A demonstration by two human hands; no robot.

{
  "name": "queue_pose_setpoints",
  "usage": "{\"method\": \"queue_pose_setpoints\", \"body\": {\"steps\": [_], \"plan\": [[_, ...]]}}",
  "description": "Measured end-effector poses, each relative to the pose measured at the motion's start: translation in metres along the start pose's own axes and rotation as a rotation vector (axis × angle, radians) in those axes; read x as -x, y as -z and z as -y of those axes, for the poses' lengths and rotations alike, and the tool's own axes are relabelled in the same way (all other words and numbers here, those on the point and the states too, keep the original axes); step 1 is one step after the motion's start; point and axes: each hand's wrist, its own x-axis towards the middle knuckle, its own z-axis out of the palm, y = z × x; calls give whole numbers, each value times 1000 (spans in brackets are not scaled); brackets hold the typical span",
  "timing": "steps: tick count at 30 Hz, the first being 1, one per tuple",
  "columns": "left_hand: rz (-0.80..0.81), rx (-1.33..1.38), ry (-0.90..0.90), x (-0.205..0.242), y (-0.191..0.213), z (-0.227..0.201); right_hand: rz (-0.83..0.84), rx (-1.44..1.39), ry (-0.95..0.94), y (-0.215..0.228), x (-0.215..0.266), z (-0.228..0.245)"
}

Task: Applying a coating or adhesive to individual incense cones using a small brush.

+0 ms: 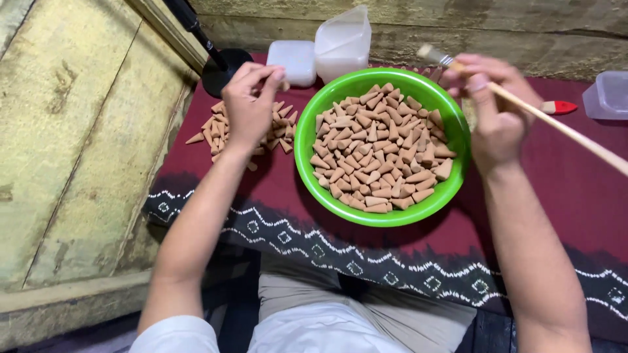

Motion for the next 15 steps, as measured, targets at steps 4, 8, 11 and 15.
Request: {"method": "queue_pose_setpoints", "body": {"steps": [4, 8, 11, 15], "plan": [[48, -210, -57, 32, 35, 9, -89, 45, 60, 23, 12, -45], [117, -257, 139, 52, 47, 24, -171, 36, 13, 32, 37, -97], [147, -238, 233, 63, 46, 29, -131, 115, -25, 34, 50, -111], [187, -275, 270, 71, 45, 35, -97, 286, 9, 37, 52, -113]]}}
